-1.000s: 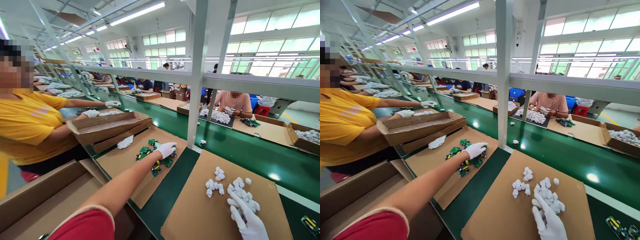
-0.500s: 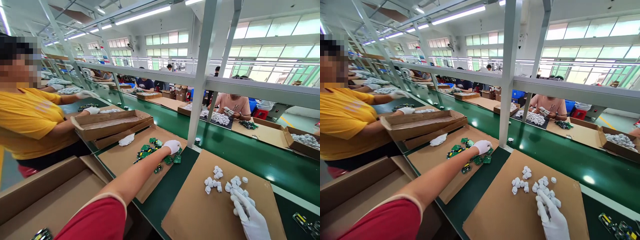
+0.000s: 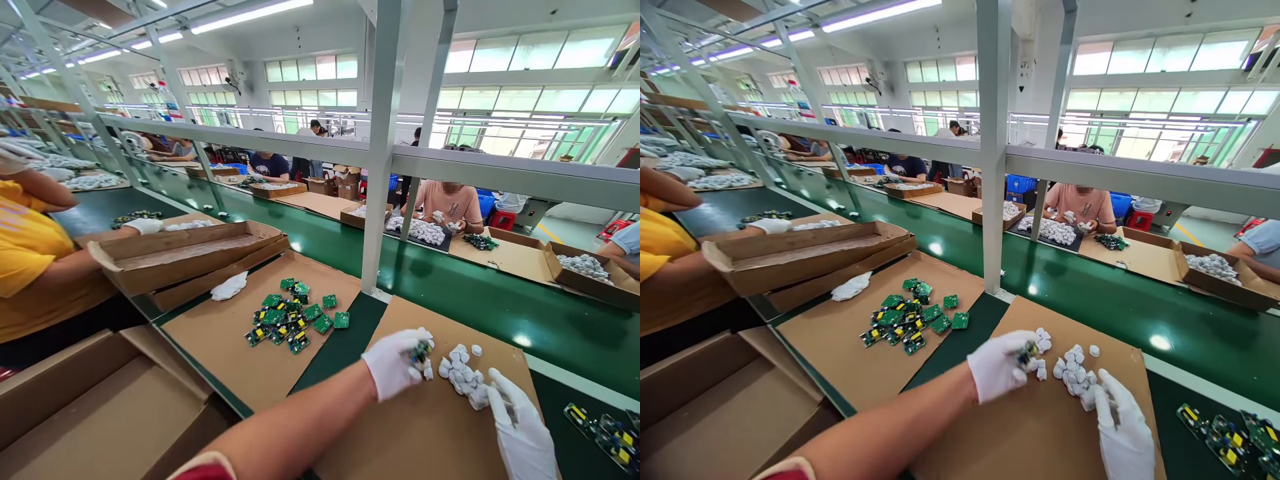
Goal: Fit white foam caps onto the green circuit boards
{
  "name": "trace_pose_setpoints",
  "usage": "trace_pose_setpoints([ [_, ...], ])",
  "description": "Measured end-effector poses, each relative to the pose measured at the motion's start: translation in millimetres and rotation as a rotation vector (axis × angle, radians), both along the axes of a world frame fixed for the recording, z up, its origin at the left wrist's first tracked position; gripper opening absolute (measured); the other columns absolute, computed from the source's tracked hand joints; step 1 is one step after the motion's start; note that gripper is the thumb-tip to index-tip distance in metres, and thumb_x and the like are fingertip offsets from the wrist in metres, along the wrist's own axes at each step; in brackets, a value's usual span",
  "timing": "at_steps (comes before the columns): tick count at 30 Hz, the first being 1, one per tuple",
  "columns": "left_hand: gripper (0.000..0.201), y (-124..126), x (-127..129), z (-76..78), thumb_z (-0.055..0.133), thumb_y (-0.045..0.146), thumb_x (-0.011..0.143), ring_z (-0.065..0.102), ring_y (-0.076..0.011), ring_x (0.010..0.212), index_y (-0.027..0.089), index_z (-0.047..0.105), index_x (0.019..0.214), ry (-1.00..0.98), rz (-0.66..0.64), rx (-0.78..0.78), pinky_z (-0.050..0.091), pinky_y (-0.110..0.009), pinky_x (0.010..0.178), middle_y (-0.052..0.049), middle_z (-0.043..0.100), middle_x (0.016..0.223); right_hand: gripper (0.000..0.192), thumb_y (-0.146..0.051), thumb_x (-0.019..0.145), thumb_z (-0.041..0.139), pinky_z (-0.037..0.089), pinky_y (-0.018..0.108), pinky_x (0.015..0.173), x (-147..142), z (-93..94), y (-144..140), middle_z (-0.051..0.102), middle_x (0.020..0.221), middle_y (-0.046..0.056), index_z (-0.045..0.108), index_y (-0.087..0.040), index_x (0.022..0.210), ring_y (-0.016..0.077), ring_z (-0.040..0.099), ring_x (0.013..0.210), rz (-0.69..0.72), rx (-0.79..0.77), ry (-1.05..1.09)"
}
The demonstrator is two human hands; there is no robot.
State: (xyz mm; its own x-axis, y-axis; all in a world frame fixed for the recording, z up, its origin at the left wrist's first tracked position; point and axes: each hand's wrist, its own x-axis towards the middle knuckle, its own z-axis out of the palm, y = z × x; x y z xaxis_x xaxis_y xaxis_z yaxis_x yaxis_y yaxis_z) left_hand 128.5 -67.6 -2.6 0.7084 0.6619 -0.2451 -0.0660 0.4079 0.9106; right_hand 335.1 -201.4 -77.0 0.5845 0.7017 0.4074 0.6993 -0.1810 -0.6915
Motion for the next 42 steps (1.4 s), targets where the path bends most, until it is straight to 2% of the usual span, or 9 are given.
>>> trace_pose_setpoints([
  [2, 0.024, -19.5, 15.5, -8.1, 0.062, 0.037, 0.072, 0.049, -0.0062, 0.055, 0.018, 0.055, 0.085, -0.267, -0.165, -0.461, 0.028, -0.017, 0.046, 0.0, 0.052, 0.076, 0.048, -0.048, 0.081, 0.045, 0.04, 0.05, 0.097, 12.0, -7.2, 1.2, 0.055, 0.127, 0.013, 0.058, -0.018, 0.117, 0.0337, 0.053, 0.113, -0.02, -0.14, -0.152],
  [4, 0.026, -29.6, 23.7, -19.4, 0.072, 0.028, 0.064, 0.047, -0.0047, 0.054, 0.016, 0.055, 0.079, -0.394, -0.271, -0.656, 0.025, -0.017, 0.046, 0.001, 0.049, 0.073, 0.05, -0.049, 0.082, 0.043, 0.042, 0.051, 0.094, 20.6, -14.1, 2.5, 0.053, 0.129, 0.012, 0.057, -0.019, 0.119, 0.0351, 0.05, 0.117, 0.019, -0.301, -0.187],
  [9, 0.038, -28.3, 23.5, -40.6, 0.077, 0.002, 0.049, 0.046, -0.0034, 0.053, 0.015, 0.058, 0.079, -0.42, -0.338, -0.567, 0.023, -0.017, 0.046, 0.001, 0.052, 0.077, 0.049, -0.054, 0.079, 0.048, 0.05, 0.043, 0.083, 27.8, -20.4, 3.1, 0.064, 0.116, 0.008, 0.057, -0.027, 0.119, 0.0319, 0.06, 0.104, 0.031, -0.437, -0.127],
  [17, 0.031, -20.2, 20.1, -40.8, 0.066, 0.041, 0.072, 0.062, -0.0146, 0.072, 0.02, 0.058, 0.093, -0.392, -0.228, -0.645, 0.039, -0.02, 0.052, -0.006, 0.061, 0.102, 0.054, -0.04, 0.076, 0.057, 0.047, 0.033, 0.082, 14.5, 5.3, -4.7, 0.066, 0.11, 0.009, 0.053, -0.017, 0.125, 0.0233, 0.061, 0.097, 0.16, -0.415, -0.052],
  [22, 0.029, -23.3, 21.1, -47.2, 0.061, 0.042, 0.076, 0.062, -0.0127, 0.066, 0.02, 0.057, 0.094, -0.337, -0.26, -0.654, 0.038, -0.018, 0.049, -0.008, 0.062, 0.108, 0.063, -0.037, 0.066, 0.067, 0.047, 0.028, 0.065, 9.0, 10.5, -7.9, 0.062, 0.069, -0.001, 0.052, -0.015, 0.124, 0.0166, 0.059, 0.065, 0.063, -0.414, 0.07],
  [29, 0.031, -27.5, 22.5, -51.5, 0.058, 0.042, 0.079, 0.062, -0.0124, 0.065, 0.02, 0.055, 0.1, -0.325, -0.307, -0.644, 0.04, -0.019, 0.048, -0.01, 0.062, 0.112, 0.061, -0.034, 0.066, 0.07, 0.046, 0.028, 0.067, 5.2, 18.2, -6.1, 0.053, 0.07, -0.004, 0.051, -0.016, 0.121, 0.013, 0.055, 0.065, -0.012, -0.013, 0.45],
  [35, 0.032, -29.6, 23.2, -48.4, 0.057, 0.04, 0.08, 0.064, -0.0132, 0.065, 0.018, 0.054, 0.103, -0.292, -0.3, -0.618, 0.041, -0.018, 0.047, -0.012, 0.059, 0.114, 0.047, -0.041, 0.069, 0.067, 0.03, 0.019, 0.041, 16.2, 30.5, -8.5, 0.059, 0.08, 0.0, 0.058, -0.018, 0.109, 0.0091, 0.048, 0.055, -0.143, 0.248, 0.817],
  [39, 0.032, -31.9, 22.9, -46.1, 0.059, 0.037, 0.079, 0.066, -0.0167, 0.073, 0.016, 0.055, 0.103, -0.256, -0.288, -0.601, 0.046, -0.021, 0.056, -0.012, 0.059, 0.111, 0.043, -0.048, 0.082, 0.049, 0.038, 0.025, 0.046, 13.3, 33.6, -24.6, 0.064, 0.072, 0.003, 0.062, -0.019, 0.11, 0.0126, 0.05, 0.051, -0.113, -0.073, 0.533],
  [42, 0.036, -33.2, 23.8, -48.7, 0.058, 0.039, 0.079, 0.067, -0.0208, 0.076, 0.017, 0.052, 0.107, -0.23, -0.305, -0.613, 0.048, -0.025, 0.058, -0.013, 0.059, 0.11, 0.039, -0.04, 0.084, 0.044, 0.044, 0.041, 0.082, -4.8, 21.1, -43.0, 0.069, 0.093, 0.011, 0.065, -0.018, 0.11, 0.0274, 0.06, 0.093, -0.058, -0.398, -0.035],
])
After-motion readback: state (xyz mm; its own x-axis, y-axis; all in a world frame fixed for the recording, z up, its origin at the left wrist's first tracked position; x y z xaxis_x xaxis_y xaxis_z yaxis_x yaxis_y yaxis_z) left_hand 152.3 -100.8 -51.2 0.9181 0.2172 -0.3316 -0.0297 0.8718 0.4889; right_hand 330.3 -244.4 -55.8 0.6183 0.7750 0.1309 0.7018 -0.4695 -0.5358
